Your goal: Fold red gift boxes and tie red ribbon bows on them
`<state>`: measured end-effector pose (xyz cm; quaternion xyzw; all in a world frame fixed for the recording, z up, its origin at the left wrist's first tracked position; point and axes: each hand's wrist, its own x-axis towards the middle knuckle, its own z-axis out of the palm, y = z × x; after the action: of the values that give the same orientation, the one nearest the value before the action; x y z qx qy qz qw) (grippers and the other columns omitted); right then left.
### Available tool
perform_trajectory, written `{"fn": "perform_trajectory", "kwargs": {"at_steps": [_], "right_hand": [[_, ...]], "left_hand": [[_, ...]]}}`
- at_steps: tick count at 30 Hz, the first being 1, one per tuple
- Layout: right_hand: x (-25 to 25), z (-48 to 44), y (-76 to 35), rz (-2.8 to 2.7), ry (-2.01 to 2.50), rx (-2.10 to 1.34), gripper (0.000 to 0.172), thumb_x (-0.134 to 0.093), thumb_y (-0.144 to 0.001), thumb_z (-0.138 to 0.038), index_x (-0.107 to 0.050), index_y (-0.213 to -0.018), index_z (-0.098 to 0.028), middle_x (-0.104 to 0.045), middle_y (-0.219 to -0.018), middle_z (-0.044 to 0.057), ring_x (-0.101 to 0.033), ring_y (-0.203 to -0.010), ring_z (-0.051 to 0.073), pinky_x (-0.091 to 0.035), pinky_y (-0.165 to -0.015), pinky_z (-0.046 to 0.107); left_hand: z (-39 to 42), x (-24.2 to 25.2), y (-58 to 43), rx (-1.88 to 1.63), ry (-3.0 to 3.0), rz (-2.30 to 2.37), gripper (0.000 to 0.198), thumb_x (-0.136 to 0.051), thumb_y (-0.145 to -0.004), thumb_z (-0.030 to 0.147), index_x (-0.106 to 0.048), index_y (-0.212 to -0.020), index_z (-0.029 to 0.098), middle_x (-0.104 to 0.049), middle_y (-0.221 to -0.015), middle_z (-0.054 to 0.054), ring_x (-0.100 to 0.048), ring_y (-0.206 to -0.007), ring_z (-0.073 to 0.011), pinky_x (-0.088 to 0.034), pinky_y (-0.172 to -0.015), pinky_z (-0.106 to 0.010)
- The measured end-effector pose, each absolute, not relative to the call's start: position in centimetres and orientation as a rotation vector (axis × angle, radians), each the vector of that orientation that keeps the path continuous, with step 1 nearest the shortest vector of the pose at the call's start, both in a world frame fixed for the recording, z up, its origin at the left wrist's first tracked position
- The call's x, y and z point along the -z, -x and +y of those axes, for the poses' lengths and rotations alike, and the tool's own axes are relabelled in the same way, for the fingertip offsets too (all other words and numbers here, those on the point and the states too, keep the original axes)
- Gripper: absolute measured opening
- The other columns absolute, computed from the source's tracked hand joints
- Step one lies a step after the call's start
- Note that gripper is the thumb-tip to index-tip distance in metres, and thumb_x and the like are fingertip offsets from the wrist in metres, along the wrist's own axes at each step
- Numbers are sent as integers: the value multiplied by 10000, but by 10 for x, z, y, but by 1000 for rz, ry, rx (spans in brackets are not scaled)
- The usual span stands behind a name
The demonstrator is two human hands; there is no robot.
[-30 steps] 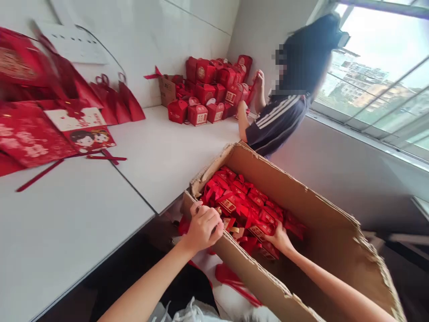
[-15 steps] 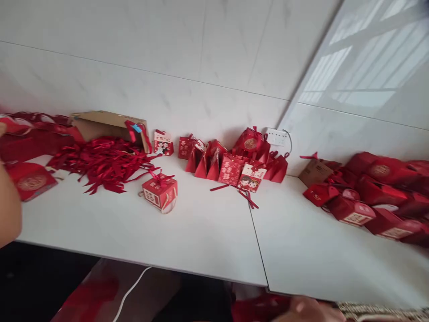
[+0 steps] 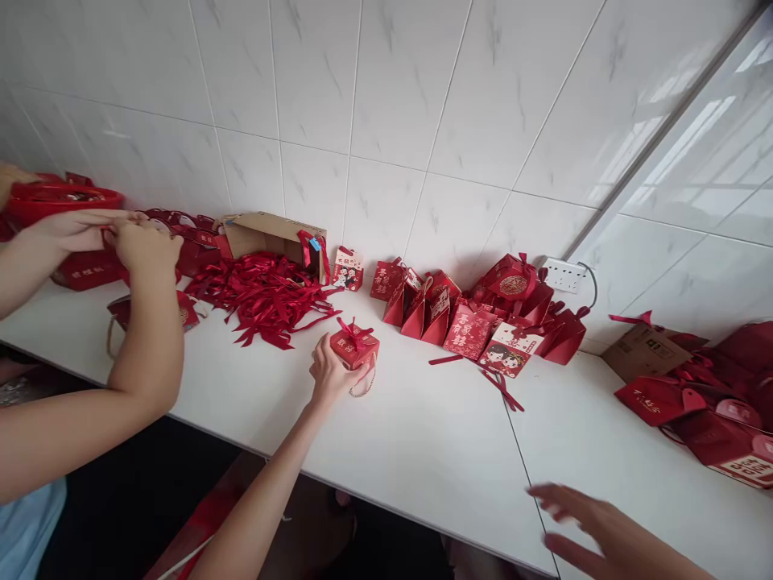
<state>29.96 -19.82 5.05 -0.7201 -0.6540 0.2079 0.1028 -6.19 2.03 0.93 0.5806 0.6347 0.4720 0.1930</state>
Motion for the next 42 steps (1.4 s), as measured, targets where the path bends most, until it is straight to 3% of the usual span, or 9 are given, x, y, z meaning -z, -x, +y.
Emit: {"fn": "perform_trajectory", "kwargs": {"at_steps": [3, 9, 13, 18, 22, 25, 29, 33, 42], "right_hand": [[-89, -146, -241, -2227, 1964, -945, 417, -585, -754, -460, -649, -1143, -326, -679, -1108, 71, -650, -990, 299, -529, -861, 417], [-122, -101, -197, -2189, 1773, -903, 434, -637, -744, -456, -641, -1136, -271, -684, -1086, 89, -661, -937, 287, -538, -789, 399], [-105, -111, -203, -1686, 1579, -713, 405, -543, -816, -537, -615, -1068, -228, -668, -1061, 94, -646, -942, 235, -532, -816, 378], [-52, -141, -181, -1328, 1565, -851, 499, -449, -833, -636, -591, -944, -171, -668, -888, 100, -647, -777, 214, -546, -647, 338], [-25, -164, -172, -1245, 1636, -949, 446, -458, -859, -586, -550, -1026, -183, -655, -974, 102, -633, -869, 222, -538, -677, 327], [-21, -171, -183, -1112, 1675, -814, 486, -381, -875, -609, -561, -996, -174, -642, -916, 94, -621, -825, 208, -522, -703, 338], [-31, -162, -192, -1174, 1666, -621, 430, -482, -817, -604, -542, -909, -189, -574, -753, 23, -554, -704, 165, -475, -651, 299], [-43, -148, -183, -1287, 1647, -710, 383, -538, -807, -548, -455, -669, -202, -457, -602, -27, -436, -571, 118, -365, -507, 235], [-16, -154, -165, -847, 1461, -981, 489, -531, -782, -559, -285, -546, -209, -252, -524, -61, -216, -492, 76, -201, -463, 231]], "left_hand": [[21, -9, 78, -1328, -1641, 1620, 948, -724, -590, 344, -201, -1358, 159, -338, -1337, -208, -325, -1315, -381, -336, -1028, -567], [-5, -38, 115, -906, -1851, 930, 962, -747, -618, 360, -226, -1415, 219, -327, -1456, -167, -402, -1308, -314, -382, -1047, -463], [-22, -52, 99, -605, -1822, 468, 950, -778, -598, 353, -306, -1416, 256, -345, -1479, -130, -364, -1345, -291, -357, -1068, -448], [-12, -33, 47, -183, -1687, 142, 794, -744, -609, 304, -444, -1344, 294, -460, -1415, -82, -488, -1257, -263, -478, -946, -391], [-9, -18, 27, -313, -1711, 256, 591, -637, -698, 255, -529, -1277, 307, -431, -1438, -47, -452, -1291, -248, -474, -960, -386], [-22, -20, 27, -563, -1761, 535, 443, -548, -761, 272, -583, -1202, 273, -513, -1370, -61, -471, -1274, -242, -455, -986, -396], [-53, -36, 22, -807, -1850, 1070, 313, -387, -864, 425, -620, -905, 220, -676, -914, -48, -646, -860, -210, -513, -739, -327], [-78, -48, 5, -711, -1934, 1199, 332, -452, -833, 512, -503, -691, 216, -505, -576, 41, -510, -520, -139, -403, -513, -247], [-98, -25, -7, -883, -1560, 1171, 365, -471, -842, 443, -332, -600, 209, -306, -549, 58, -329, -501, -100, -294, -479, -217]]}}
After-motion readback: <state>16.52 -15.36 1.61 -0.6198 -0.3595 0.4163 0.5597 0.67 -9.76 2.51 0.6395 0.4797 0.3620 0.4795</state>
